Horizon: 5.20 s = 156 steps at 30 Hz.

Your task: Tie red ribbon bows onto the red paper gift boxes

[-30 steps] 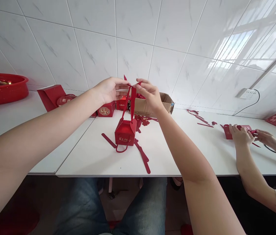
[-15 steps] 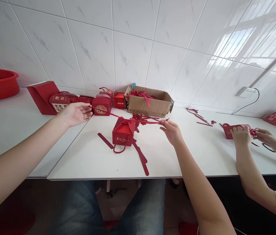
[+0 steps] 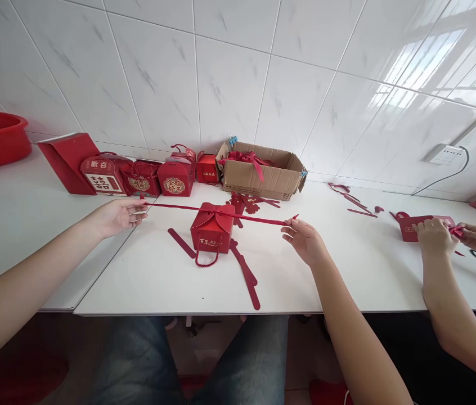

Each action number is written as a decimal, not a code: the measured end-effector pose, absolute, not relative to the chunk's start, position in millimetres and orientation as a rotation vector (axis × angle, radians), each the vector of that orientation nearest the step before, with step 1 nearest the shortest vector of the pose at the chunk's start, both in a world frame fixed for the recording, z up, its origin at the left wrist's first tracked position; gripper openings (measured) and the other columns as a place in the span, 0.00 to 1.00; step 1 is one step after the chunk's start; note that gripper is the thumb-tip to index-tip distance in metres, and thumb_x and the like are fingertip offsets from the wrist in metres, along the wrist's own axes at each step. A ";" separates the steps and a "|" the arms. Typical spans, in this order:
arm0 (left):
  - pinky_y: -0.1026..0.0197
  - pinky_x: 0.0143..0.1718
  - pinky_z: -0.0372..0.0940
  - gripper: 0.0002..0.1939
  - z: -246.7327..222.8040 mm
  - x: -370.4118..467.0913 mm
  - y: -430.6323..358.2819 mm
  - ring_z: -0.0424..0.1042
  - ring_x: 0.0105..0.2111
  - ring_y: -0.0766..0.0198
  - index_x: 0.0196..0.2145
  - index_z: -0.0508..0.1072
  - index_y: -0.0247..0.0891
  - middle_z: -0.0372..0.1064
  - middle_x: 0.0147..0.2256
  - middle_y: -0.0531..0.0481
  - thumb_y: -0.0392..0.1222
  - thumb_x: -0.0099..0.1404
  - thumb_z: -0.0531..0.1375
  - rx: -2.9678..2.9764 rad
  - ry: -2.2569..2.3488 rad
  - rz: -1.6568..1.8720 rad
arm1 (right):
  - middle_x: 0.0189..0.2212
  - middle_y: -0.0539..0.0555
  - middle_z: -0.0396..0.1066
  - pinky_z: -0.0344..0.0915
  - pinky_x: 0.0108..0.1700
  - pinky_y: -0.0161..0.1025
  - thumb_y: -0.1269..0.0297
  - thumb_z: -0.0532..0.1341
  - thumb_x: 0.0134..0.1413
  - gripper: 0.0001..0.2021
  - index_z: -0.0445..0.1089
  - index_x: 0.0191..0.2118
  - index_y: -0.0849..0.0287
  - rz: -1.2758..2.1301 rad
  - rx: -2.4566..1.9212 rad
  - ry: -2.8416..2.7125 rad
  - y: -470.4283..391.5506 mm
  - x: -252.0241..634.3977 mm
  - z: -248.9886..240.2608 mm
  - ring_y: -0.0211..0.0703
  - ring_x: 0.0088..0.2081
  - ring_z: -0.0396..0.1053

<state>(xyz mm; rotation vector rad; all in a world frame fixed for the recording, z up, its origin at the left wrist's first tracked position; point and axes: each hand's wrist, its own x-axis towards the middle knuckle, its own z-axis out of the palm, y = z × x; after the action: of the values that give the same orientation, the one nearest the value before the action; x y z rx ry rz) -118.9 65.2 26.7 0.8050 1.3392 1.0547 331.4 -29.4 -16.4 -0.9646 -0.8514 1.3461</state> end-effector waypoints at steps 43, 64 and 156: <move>0.49 0.58 0.58 0.12 -9.7 -3.8 20.2 0.62 0.59 0.54 0.44 0.65 0.42 0.63 0.56 0.43 0.44 0.63 0.59 1.785 0.952 1.197 | 0.54 0.59 0.65 0.63 0.57 0.53 0.53 0.66 0.50 0.24 0.66 0.53 0.52 0.603 -1.034 -1.870 4.9 199.1 0.3 0.52 0.57 0.63; 0.63 0.22 0.49 0.23 -3.6 -8.7 32.7 0.55 0.21 0.68 0.26 0.61 0.40 0.57 0.23 0.56 0.63 0.60 0.57 1.406 1.182 1.004 | 0.21 0.49 0.61 0.55 0.28 0.37 0.40 0.50 0.60 0.24 0.59 0.25 0.57 0.701 -1.372 -1.733 14.6 216.7 -4.1 0.37 0.24 0.58; 0.64 0.18 0.50 0.21 46.3 -16.9 22.6 0.57 0.17 0.68 0.24 0.66 0.39 0.62 0.20 0.54 0.61 0.54 0.61 1.931 1.362 0.423 | 0.31 0.53 0.77 0.52 0.15 0.33 0.54 0.64 0.50 0.13 0.74 0.34 0.60 1.213 -1.022 -1.492 -2.7 203.9 31.8 0.27 0.13 0.54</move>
<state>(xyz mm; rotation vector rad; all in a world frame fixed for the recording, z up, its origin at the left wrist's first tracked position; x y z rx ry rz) -16.9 22.6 46.3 1.9307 1.3620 0.4234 203.9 -2.7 31.8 -1.0224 -1.4920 1.2129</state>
